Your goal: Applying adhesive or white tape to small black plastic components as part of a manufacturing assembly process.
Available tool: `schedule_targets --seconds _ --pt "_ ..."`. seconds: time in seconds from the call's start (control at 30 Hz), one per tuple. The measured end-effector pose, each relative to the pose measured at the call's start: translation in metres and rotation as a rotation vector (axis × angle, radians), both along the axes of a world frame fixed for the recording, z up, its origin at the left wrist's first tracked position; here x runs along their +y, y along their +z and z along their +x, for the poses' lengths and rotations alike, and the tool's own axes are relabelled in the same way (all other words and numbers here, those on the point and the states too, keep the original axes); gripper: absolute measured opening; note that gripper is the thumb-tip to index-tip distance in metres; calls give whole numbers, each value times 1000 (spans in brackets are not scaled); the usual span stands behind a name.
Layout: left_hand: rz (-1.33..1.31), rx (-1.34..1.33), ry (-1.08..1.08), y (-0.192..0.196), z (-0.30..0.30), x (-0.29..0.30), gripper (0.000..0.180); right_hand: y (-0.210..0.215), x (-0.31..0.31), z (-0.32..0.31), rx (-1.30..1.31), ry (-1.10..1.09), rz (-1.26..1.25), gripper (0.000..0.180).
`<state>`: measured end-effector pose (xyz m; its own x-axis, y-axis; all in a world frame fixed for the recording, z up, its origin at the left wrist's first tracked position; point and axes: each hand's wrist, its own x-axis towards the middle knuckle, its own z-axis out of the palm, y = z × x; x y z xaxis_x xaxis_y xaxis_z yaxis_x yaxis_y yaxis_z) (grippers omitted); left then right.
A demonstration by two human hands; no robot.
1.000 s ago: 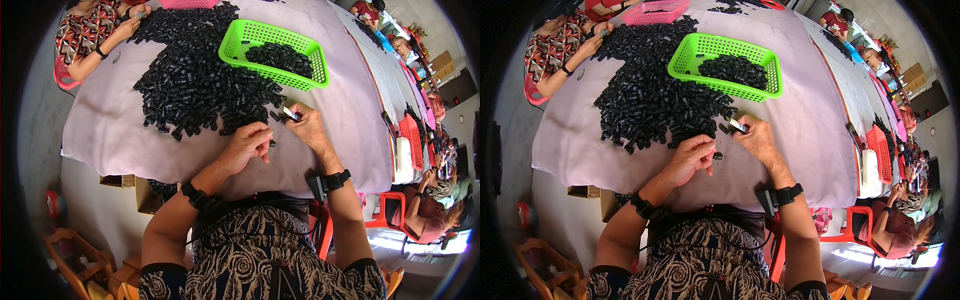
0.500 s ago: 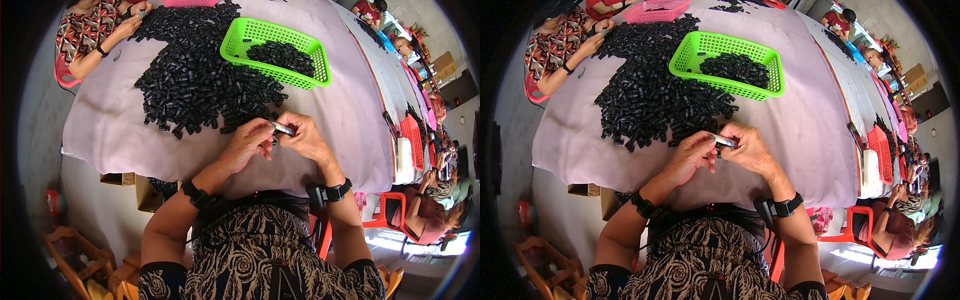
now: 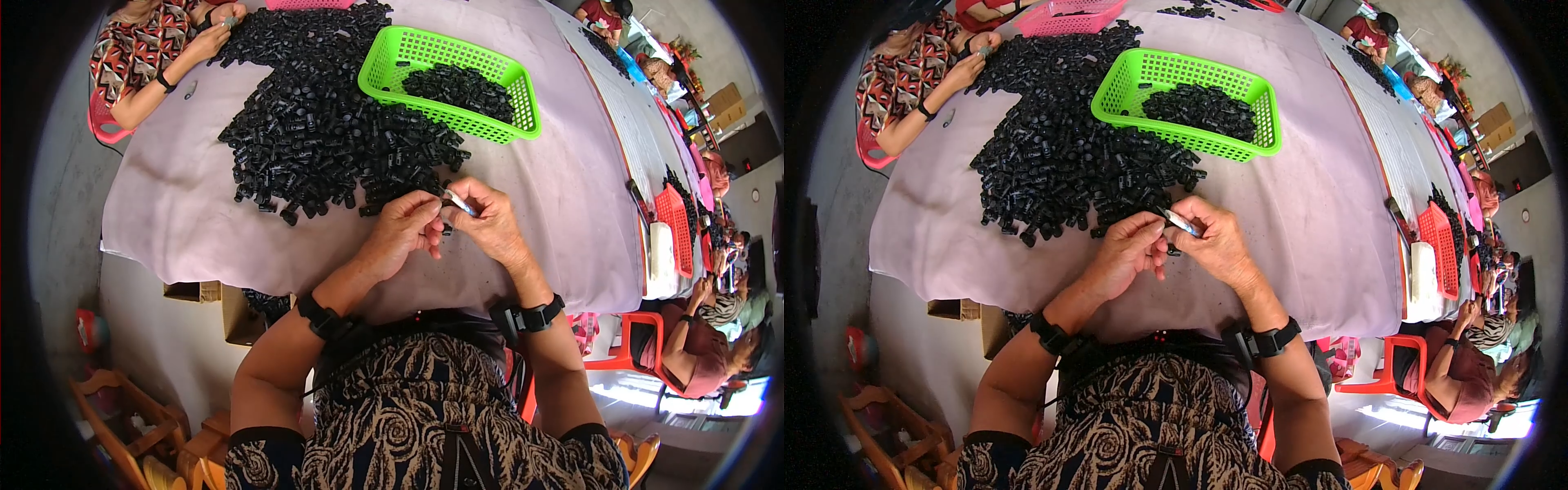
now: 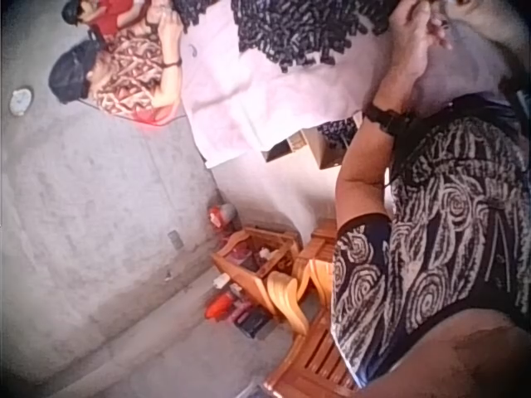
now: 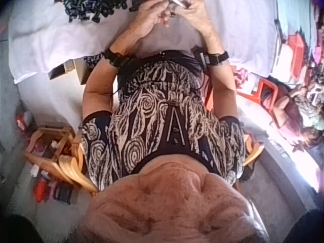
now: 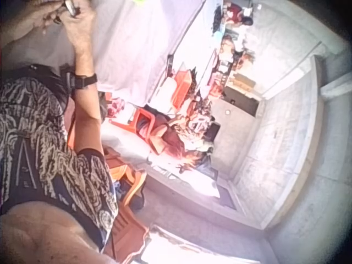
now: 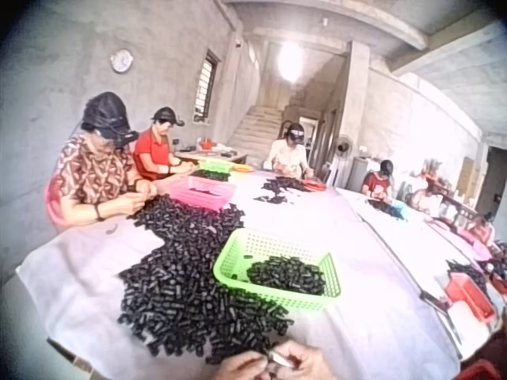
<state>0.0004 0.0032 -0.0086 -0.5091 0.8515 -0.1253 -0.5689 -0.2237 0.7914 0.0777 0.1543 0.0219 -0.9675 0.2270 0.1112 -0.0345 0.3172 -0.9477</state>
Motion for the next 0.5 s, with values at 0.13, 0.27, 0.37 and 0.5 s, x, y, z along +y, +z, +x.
schedule_targets --seconds 0.13,0.27,0.37,0.5 --pt "37 -47 -1 -2 -2 0 17 -6 -7 0 72 13 -134 15" --pt "59 -68 -21 -4 -3 -1 17 -10 -7 1 108 -37 24 17" --pt "67 -68 -30 -4 -4 -1 17 -11 -8 1 113 -54 72 17" --pt "66 -80 -32 -3 -4 -2 17 -14 -7 1 77 -55 10 15"
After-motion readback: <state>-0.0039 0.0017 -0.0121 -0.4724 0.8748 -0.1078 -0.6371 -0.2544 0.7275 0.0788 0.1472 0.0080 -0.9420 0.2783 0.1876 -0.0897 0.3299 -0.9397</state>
